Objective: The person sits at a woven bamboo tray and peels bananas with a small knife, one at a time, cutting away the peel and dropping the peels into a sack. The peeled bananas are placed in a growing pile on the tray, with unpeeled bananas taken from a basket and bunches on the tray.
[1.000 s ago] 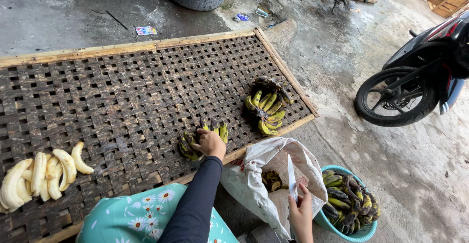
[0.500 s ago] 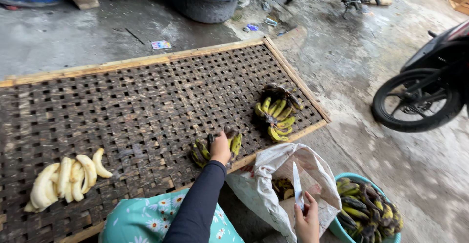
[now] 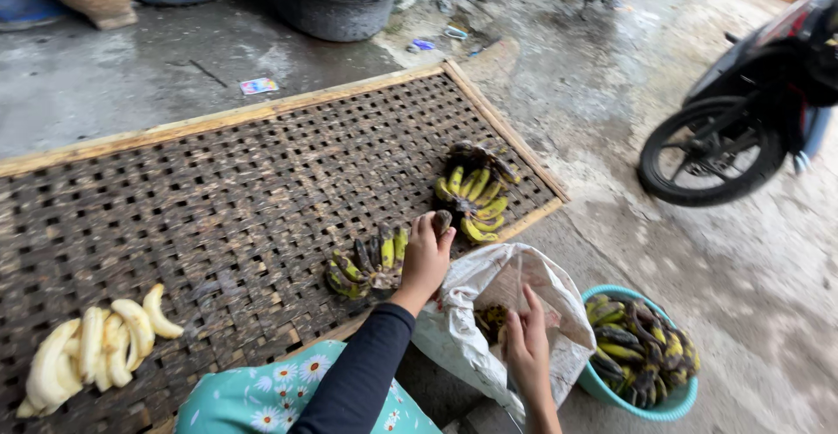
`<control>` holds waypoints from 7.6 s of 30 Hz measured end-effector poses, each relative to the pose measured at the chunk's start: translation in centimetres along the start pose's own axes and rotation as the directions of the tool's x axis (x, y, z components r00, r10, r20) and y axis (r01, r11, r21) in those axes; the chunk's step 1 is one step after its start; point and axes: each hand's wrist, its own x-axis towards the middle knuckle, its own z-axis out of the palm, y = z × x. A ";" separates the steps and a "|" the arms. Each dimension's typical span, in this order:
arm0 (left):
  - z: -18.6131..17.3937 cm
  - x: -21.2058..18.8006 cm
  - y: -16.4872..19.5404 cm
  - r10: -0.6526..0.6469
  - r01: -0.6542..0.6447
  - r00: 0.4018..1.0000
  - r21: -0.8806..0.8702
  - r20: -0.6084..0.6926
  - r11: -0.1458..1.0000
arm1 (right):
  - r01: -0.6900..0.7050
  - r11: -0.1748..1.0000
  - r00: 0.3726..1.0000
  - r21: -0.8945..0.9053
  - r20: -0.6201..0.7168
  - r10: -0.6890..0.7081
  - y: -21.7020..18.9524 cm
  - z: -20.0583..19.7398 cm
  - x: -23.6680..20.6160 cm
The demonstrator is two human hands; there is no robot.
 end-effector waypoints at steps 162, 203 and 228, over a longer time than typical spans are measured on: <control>3.3 -1.5 0.8 -0.050 0.520 0.768 -0.576 0.639 0.630 | 0.101 0.994 0.995 0.040 -0.031 -0.100 -6.8 2.0 8.8; 2.5 -1.0 2.6 -0.160 0.437 0.898 -0.782 0.411 0.445 | 0.248 0.924 0.956 -0.291 -0.080 -0.281 -7.1 3.6 4.9; 0.6 -1.3 4.6 -0.055 0.187 0.780 -0.148 0.623 0.971 | -0.060 0.998 0.991 -0.015 -0.117 0.057 -0.3 -3.6 7.5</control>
